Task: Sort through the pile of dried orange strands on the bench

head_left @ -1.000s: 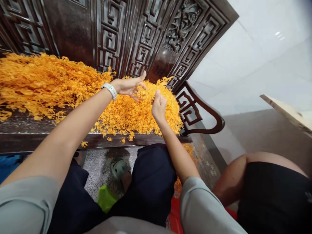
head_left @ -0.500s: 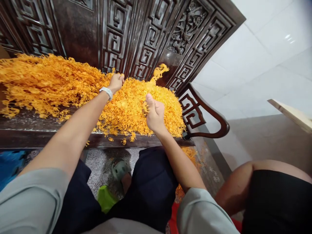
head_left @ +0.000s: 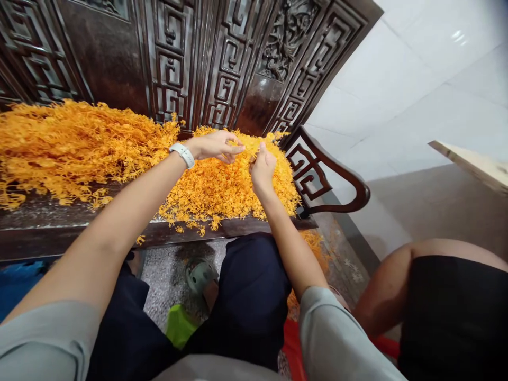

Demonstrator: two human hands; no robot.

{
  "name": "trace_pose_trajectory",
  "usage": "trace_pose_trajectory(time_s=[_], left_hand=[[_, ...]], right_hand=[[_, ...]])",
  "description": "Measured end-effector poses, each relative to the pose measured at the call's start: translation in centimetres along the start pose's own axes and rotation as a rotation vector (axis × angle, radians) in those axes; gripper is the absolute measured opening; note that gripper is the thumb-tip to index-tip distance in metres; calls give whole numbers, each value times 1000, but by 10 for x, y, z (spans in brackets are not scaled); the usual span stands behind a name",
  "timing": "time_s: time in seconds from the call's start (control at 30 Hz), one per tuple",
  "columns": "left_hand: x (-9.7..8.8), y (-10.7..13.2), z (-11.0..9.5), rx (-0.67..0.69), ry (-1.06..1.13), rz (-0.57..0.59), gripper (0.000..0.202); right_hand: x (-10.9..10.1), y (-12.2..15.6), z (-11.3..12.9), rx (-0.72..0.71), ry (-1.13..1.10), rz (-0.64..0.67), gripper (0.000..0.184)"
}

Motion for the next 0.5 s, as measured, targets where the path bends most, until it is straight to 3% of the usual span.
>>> trace_pose_trajectory(time_s=[0.1,0.27,0.4,0.5], left_hand=[[9,-11,15,40,-12,-157,30],[-1,-20,35,12,-56,-514,42],[1,-29,31,-60,24,-660,43],[-5,-31,34,-95,36,-777,50]], right_hand=[[0,1,-5,36,-39,-171,63],[24,24,-1,14,-126,-4,61],[41,35,3,113,-194,41,63],[43,39,10,35,-105,53,65]])
Point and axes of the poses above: each hand's wrist, its own y-axis away from the middle knuckle, its own x-axis out of the palm, z = x × y, the point moved 1 cm from there along -y, towards the middle knuckle, and after that the axes turned 10 degrees about -y, right-handed, at the moved point
